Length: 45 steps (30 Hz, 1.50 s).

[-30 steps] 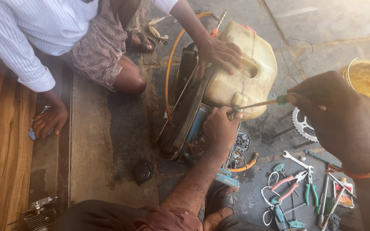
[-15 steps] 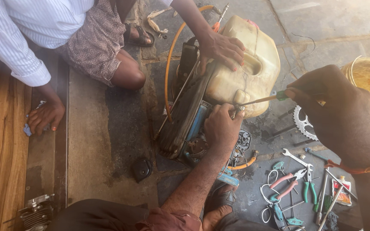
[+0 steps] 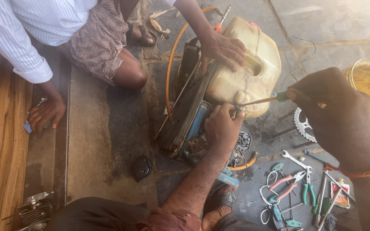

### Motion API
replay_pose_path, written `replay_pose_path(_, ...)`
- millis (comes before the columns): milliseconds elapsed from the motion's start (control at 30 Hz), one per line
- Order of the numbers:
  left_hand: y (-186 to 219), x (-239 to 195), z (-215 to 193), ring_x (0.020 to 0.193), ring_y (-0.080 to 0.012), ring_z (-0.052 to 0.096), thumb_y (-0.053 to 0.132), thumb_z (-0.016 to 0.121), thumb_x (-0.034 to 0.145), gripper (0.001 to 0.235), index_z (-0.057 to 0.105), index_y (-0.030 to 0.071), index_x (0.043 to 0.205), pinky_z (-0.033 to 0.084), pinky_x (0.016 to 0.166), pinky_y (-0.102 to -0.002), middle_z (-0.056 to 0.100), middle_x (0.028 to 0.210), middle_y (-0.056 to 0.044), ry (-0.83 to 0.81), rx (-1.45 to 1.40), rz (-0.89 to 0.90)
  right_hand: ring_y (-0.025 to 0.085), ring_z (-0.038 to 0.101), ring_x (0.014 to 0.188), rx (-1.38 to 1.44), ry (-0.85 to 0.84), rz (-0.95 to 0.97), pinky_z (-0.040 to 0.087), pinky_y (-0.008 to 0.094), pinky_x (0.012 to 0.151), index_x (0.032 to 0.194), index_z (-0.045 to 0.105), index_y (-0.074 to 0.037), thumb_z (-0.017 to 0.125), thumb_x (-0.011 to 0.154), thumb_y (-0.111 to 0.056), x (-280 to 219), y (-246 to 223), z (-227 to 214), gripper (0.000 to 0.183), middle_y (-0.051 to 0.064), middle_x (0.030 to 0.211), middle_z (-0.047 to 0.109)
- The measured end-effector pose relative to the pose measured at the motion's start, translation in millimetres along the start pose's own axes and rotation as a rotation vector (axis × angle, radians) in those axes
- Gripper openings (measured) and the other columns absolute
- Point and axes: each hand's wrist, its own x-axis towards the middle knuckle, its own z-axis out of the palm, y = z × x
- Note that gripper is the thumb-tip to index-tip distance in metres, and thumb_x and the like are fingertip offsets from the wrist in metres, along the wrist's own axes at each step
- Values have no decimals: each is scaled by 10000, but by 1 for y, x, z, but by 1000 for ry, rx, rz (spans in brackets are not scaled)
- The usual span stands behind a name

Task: The person repairs a small internal combustion engine by disconnecting wires, removing the fuel tank, and using a screwdriver to adjust components on the engine block.

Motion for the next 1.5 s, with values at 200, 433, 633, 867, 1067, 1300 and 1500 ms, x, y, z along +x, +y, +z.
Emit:
replay_pose_path(200, -2, 0, 2, 885, -246, 721, 338, 754, 887, 287, 702, 101, 1041, 519, 820, -453, 717, 947, -64, 19, 10, 18, 191, 757, 867, -33, 41, -109, 589, 325, 789, 1087, 591, -18, 737, 1038, -150, -2, 8, 6, 203, 95, 976, 757)
replay_pose_path(433, -2, 0, 0, 877, -271, 727, 354, 759, 880, 309, 700, 95, 1037, 532, 805, -456, 728, 929, -76, 11, -12, 5, 205, 769, 850, -58, 159, -27, 575, 319, 703, 1080, 613, -21, 789, 1045, -191, -5, 4, 19, 247, 101, 932, 754)
replay_pose_path(633, -4, 1, 0, 895, -289, 733, 354, 761, 880, 313, 711, 85, 1031, 531, 825, -466, 752, 971, -101, 35, -43, 13, 211, 713, 699, -273, 216, 25, 523, 339, 617, 1027, 642, -54, 834, 1011, -306, -4, -11, 29, 317, 72, 867, 750)
replay_pose_path(867, -5, 2, 1, 879, -268, 751, 342, 741, 891, 314, 726, 98, 1088, 498, 898, -448, 782, 928, -98, 0, -89, -5, 274, 653, 557, -477, 94, 15, 489, 417, 538, 900, 605, -76, 746, 1008, -355, 7, -28, 30, 331, 57, 678, 684)
replay_pose_path(1067, -6, -2, 3, 854, -274, 752, 339, 724, 906, 302, 729, 109, 1102, 474, 934, -444, 784, 865, -100, -29, -103, -45, 341, 682, 748, -383, -377, -282, 525, 503, 668, 986, 679, -168, 644, 952, -304, 34, -2, 1, 145, 48, 916, 692)
replay_pose_path(1300, -4, 2, 4, 840, -299, 742, 377, 746, 888, 319, 736, 118, 1074, 483, 867, -469, 771, 866, -93, 11, -57, -40, 265, 724, 824, -870, -802, 19, 570, 416, 770, 1085, 689, -257, 562, 1004, -400, 64, -5, -15, 207, 15, 864, 738)
replay_pose_path(1500, 1, -1, 0, 851, -329, 734, 331, 748, 879, 351, 722, 102, 1144, 468, 895, -478, 763, 838, -151, -41, 45, 32, 243, 715, 847, -907, -993, -243, 572, 412, 798, 1020, 705, -255, 591, 924, -298, 88, 7, 31, 156, -28, 872, 708)
